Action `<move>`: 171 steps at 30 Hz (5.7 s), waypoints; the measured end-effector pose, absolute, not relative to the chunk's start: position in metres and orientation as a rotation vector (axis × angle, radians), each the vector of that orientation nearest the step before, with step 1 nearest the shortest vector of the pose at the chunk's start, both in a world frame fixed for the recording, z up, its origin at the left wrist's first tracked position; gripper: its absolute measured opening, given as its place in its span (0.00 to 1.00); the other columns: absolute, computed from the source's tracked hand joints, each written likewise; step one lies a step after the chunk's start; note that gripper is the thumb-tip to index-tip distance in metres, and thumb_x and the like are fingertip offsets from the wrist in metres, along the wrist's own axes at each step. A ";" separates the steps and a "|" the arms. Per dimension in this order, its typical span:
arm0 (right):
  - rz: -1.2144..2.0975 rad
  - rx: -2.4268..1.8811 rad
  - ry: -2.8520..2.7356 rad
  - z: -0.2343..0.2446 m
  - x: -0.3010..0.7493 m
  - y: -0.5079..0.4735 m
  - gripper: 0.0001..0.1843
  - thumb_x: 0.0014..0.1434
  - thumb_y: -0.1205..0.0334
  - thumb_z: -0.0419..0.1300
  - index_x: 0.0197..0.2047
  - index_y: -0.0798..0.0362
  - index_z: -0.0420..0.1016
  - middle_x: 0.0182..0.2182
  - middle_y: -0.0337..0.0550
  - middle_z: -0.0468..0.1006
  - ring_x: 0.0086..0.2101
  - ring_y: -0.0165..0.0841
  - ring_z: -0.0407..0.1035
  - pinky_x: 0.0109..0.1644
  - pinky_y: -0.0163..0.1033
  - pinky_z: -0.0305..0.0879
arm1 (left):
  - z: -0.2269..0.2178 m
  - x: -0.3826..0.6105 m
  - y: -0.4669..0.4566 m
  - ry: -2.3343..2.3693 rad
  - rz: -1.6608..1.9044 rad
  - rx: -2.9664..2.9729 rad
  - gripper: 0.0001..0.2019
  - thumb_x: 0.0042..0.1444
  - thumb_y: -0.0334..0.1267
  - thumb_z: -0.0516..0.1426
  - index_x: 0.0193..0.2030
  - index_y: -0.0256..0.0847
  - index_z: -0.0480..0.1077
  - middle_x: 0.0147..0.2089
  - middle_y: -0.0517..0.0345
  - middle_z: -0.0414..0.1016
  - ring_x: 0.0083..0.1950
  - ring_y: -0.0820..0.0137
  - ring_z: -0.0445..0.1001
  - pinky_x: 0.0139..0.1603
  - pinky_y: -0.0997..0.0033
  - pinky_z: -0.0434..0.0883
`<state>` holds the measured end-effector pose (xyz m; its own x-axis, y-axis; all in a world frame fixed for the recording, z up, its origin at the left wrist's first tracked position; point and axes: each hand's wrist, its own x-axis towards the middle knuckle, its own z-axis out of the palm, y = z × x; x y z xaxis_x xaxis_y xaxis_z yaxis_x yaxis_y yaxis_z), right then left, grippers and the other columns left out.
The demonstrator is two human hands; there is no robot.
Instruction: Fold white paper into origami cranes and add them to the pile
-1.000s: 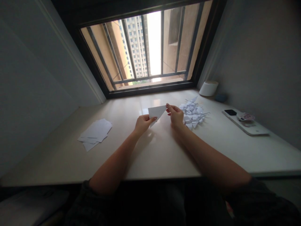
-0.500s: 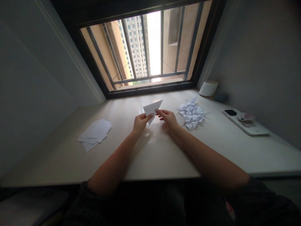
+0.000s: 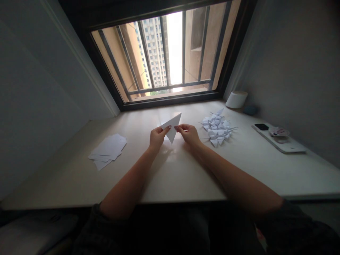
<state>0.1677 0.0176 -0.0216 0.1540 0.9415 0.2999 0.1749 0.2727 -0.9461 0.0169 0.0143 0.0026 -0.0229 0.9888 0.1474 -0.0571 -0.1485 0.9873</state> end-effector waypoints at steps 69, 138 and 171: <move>0.319 -1.003 -1.822 -0.015 0.161 -0.005 0.18 0.57 0.50 0.62 0.49 0.46 0.76 0.44 0.44 0.80 0.40 0.37 0.74 0.48 0.41 0.67 | 0.009 0.004 0.028 1.065 1.356 0.878 0.22 0.36 0.47 0.70 0.34 0.34 0.75 0.30 0.55 0.75 0.30 0.71 0.72 0.32 0.71 0.67; 1.032 -0.943 -0.876 -0.013 0.168 0.017 0.24 0.39 0.43 0.70 0.25 0.53 0.68 0.24 0.37 0.76 0.31 0.32 0.75 0.37 0.35 0.71 | 0.017 -0.005 0.027 1.047 0.960 0.704 0.06 0.55 0.37 0.55 0.38 0.39 0.70 0.30 0.57 0.76 0.29 0.74 0.73 0.33 0.75 0.67; 0.978 -0.975 -0.866 -0.021 0.168 0.021 0.27 0.41 0.50 0.68 0.42 0.51 0.67 0.26 0.37 0.79 0.28 0.32 0.73 0.30 0.35 0.68 | 0.038 0.013 -0.002 1.014 1.691 1.677 0.13 0.56 0.50 0.58 0.40 0.43 0.75 0.43 0.53 0.77 0.46 0.65 0.74 0.51 0.61 0.68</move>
<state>0.1678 0.0214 -0.0206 0.3201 0.9353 0.1506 -0.2625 0.2403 -0.9345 0.0130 -0.0021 0.0383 -0.0740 0.8130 0.5776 0.1262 -0.5669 0.8141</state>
